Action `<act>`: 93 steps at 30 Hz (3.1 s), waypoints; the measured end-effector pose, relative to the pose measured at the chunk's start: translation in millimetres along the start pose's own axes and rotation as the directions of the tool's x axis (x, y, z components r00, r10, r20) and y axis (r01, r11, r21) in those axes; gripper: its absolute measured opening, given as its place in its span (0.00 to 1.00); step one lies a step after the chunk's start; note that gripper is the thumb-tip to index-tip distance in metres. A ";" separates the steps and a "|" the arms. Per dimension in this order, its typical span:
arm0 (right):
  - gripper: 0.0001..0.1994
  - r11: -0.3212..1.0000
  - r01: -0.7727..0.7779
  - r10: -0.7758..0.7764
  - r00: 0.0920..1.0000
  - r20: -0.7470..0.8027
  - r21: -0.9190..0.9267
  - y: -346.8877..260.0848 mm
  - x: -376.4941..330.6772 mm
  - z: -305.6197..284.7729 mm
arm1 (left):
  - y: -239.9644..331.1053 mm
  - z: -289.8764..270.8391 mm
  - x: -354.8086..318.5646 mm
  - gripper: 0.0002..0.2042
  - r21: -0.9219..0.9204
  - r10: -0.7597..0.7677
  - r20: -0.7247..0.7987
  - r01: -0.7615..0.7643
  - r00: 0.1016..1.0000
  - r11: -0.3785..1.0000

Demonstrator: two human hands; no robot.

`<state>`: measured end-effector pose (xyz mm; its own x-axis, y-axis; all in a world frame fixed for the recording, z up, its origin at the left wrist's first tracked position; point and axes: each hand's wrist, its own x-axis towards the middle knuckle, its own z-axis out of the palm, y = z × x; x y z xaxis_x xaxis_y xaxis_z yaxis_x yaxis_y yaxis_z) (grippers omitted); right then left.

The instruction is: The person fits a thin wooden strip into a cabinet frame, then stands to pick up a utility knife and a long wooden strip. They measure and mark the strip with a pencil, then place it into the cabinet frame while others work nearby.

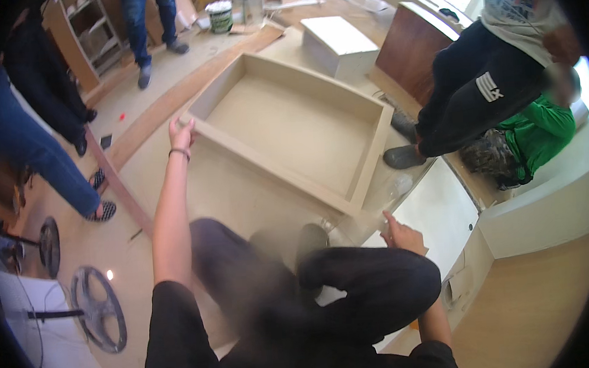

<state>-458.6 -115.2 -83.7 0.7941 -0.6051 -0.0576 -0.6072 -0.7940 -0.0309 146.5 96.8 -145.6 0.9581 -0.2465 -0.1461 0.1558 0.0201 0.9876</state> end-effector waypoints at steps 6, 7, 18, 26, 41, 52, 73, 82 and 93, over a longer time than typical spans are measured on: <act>0.22 0.991 0.122 -0.114 0.986 -0.121 0.062 -8.5 -6.2 4.3 | -0.6 -36.4 -0.9 0.30 -0.014 -0.024 -0.023 0.024 0.999 1.000; 0.21 0.988 0.141 -0.130 0.979 -0.157 0.061 -11.4 -5.6 2.3 | 1.5 -43.0 0.7 0.30 -0.013 -0.019 -0.003 0.019 1.000 1.000; 0.23 0.989 0.129 -0.125 0.991 -0.053 0.077 -45.0 45.3 10.2 | -24.7 -102.1 18.0 0.28 -0.210 0.008 0.018 -0.004 1.000 0.978; 0.24 0.968 0.217 -0.219 0.976 0.006 0.124 -59.3 81.5 44.6 | -30.3 -107.6 42.2 0.26 -0.217 0.056 -0.012 -0.057 0.998 0.974; 0.20 0.974 0.108 -0.130 0.986 0.105 0.199 -48.2 100.4 64.4 | -29.6 -81.6 96.9 0.21 0.150 -0.043 -0.076 0.054 0.996 0.987; 0.20 0.953 0.164 -0.164 0.986 -0.023 0.254 -43.2 168.2 67.3 | -107.5 -108.0 263.5 0.16 -0.081 -0.091 0.010 0.092 0.996 0.992; 0.18 0.985 -0.053 0.044 0.997 0.056 0.165 -38.4 160.4 107.8 | -178.4 -160.5 343.1 0.26 0.109 -0.132 0.113 0.120 0.985 0.987; 0.14 0.987 -0.010 -0.013 0.990 0.142 0.158 -31.1 151.2 99.5 | -199.6 -177.5 355.6 0.25 0.046 -0.105 0.116 0.100 0.988 0.994; 0.15 0.942 -0.103 0.077 0.993 0.093 0.320 -18.9 143.2 108.0 | -182.0 -139.6 307.8 0.30 0.122 -0.032 0.147 0.014 0.989 0.992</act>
<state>-336.3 -180.3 -199.1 0.7392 -0.6559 -0.1526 -0.6622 -0.6667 -0.3422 446.6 152.6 -378.3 0.9068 -0.3868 -0.1676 0.1385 -0.1022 0.9851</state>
